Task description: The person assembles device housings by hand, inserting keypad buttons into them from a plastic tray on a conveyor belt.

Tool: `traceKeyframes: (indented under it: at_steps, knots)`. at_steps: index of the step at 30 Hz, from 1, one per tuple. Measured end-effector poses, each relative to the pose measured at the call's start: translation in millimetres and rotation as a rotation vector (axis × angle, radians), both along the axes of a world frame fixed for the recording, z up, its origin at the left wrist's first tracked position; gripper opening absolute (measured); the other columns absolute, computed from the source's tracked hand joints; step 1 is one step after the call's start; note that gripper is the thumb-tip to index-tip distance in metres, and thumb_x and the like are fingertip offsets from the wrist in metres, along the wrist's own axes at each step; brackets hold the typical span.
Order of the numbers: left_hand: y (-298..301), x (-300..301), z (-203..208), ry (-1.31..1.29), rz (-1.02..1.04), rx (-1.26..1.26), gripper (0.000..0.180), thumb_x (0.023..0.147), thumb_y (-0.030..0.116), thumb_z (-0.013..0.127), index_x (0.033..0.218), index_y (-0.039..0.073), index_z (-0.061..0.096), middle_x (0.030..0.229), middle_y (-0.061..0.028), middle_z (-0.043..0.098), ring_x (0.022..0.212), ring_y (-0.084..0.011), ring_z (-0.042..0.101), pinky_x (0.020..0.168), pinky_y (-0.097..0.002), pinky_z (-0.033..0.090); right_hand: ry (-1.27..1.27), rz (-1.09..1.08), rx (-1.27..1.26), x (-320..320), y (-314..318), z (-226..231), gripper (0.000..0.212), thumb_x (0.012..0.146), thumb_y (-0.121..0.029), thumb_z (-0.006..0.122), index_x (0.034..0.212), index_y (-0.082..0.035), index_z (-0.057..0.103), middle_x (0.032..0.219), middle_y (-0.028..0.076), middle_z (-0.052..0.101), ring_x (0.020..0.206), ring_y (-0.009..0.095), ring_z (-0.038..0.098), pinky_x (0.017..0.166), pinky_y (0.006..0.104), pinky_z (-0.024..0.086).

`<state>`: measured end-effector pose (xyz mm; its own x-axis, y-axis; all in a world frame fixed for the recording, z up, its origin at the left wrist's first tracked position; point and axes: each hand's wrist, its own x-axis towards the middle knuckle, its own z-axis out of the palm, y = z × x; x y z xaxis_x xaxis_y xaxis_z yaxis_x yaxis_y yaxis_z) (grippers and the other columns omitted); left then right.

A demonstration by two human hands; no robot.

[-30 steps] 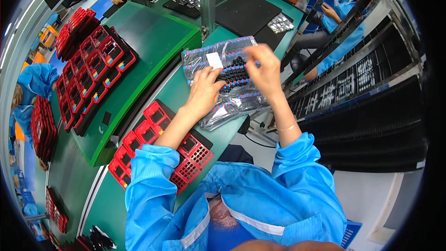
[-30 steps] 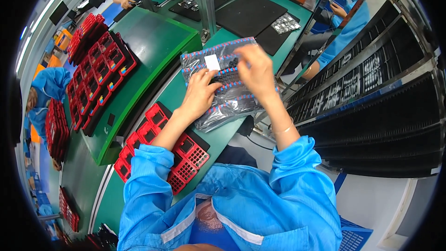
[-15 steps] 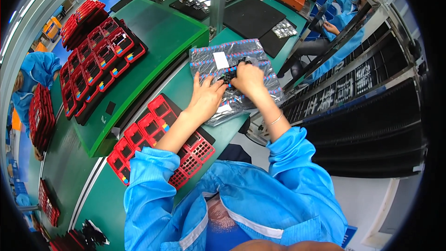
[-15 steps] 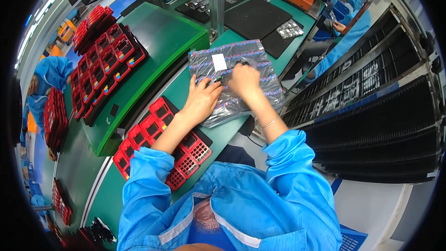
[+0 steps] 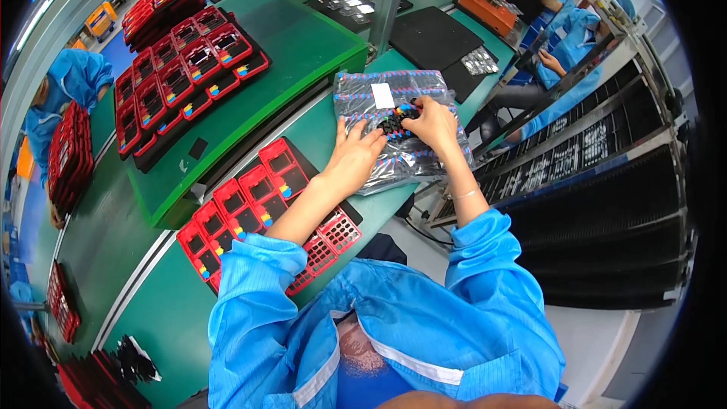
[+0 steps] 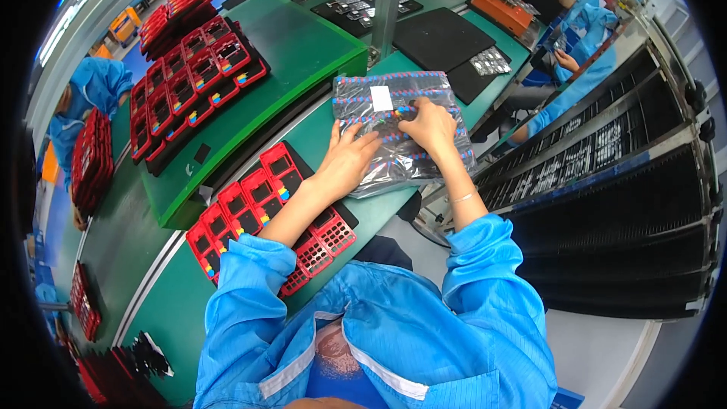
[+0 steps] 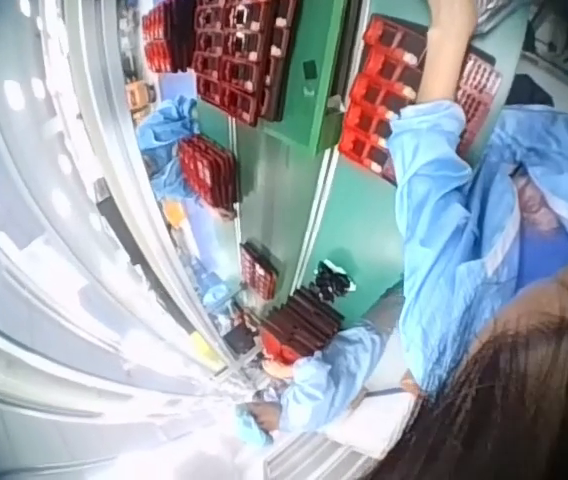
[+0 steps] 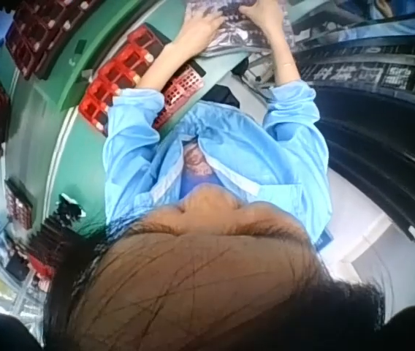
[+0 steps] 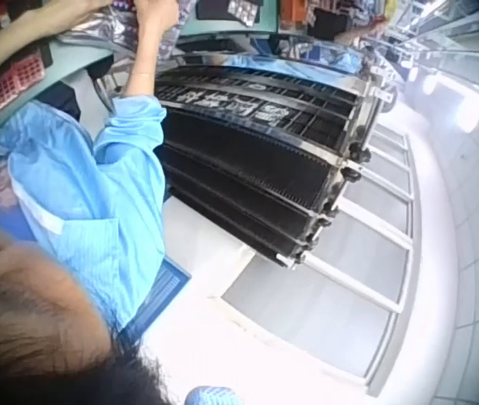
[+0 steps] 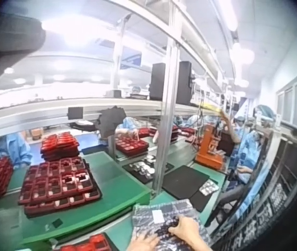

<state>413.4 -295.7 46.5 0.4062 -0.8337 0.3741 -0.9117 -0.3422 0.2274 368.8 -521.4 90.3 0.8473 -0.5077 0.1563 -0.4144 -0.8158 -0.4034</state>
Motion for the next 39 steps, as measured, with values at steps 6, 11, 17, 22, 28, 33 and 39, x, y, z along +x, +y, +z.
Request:
traceKeyframes:
  at_steps: [6,11,17,22,28,33,39]
  knots:
    - [24.4,-14.0,17.0,0.097,-0.016,-0.138,0.048,0.091,0.009,0.067,0.138,0.007,0.061,0.144,-0.013,0.058,0.142,-0.0415,0.041,0.121,-0.062,0.026,-0.123,-0.021,0.136,-19.8,-5.4,19.8,0.066,0.067,-0.037,0.08,0.122,-0.002,0.069,0.1,0.016,0.077,0.095,0.035,0.074,0.087,0.043,0.057]
    - [50.2,-36.8,40.2,0.75,0.035,-0.511,0.053,0.099,0.014,0.066,0.15,0.01,0.051,0.153,-0.0174,0.05,0.145,-0.0353,0.044,0.119,-0.0472,0.036,-0.301,0.245,0.778,-33.3,-12.6,48.7,0.051,0.08,-0.013,0.078,0.126,0.005,0.064,0.097,0.008,0.075,0.088,0.013,0.068,0.079,0.0253,0.053]
    - [75.9,-139.2,56.8,1.861,-0.265,-1.265,0.096,0.093,0.005,0.073,0.166,0.019,0.011,0.164,-0.0116,0.025,0.144,-0.03,0.043,0.113,-0.0479,0.046,0.061,0.673,1.206,-92.2,101.2,68.4,0.074,0.074,-0.016,0.084,0.14,0.0,0.055,0.118,0.008,0.071,0.103,0.014,0.065,0.091,0.0302,0.052]
    - [139.3,-215.4,-5.6,1.884,0.021,-1.443,0.066,0.099,-0.001,0.061,0.156,0.017,0.033,0.149,-0.0122,0.046,0.135,-0.0284,0.053,0.107,-0.0495,0.053,0.052,0.991,0.649,-134.7,169.7,34.6,0.053,0.081,-0.016,0.081,0.131,-0.004,0.066,0.103,0.01,0.07,0.082,0.019,0.063,0.074,0.0321,0.053]
    - [179.0,-253.1,-32.6,1.912,0.09,-1.515,0.056,0.1,-0.001,0.059,0.15,0.015,0.039,0.146,-0.0114,0.05,0.133,-0.0258,0.055,0.11,-0.0503,0.052,-0.105,1.126,0.365,-153.0,210.3,21.5,0.044,0.085,-0.01,0.08,0.127,-0.004,0.071,0.1,0.014,0.069,0.084,0.025,0.068,0.067,0.0351,0.056]
    - [187.9,-259.5,-34.0,1.827,0.134,-1.698,0.051,0.1,0.003,0.062,0.146,0.012,0.042,0.145,-0.0118,0.049,0.132,-0.0269,0.056,0.11,-0.052,0.052,-0.172,1.036,0.651,-152.2,232.6,-11.9,0.031,0.089,-0.004,0.075,0.119,0.003,0.072,0.099,0.017,0.073,0.084,0.027,0.073,0.071,0.0322,0.059]
    - [207.7,-266.0,-24.6,1.871,0.254,-1.692,0.047,0.103,0.011,0.061,0.145,0.012,0.041,0.142,-0.0153,0.054,0.129,-0.0343,0.06,0.106,-0.0507,0.056,0.357,0.73,1.382,-137.6,240.4,-23.5,0.025,0.097,-0.008,0.072,0.119,0.002,0.073,0.102,0.01,0.077,0.088,0.01,0.07,0.07,0.0273,0.056]
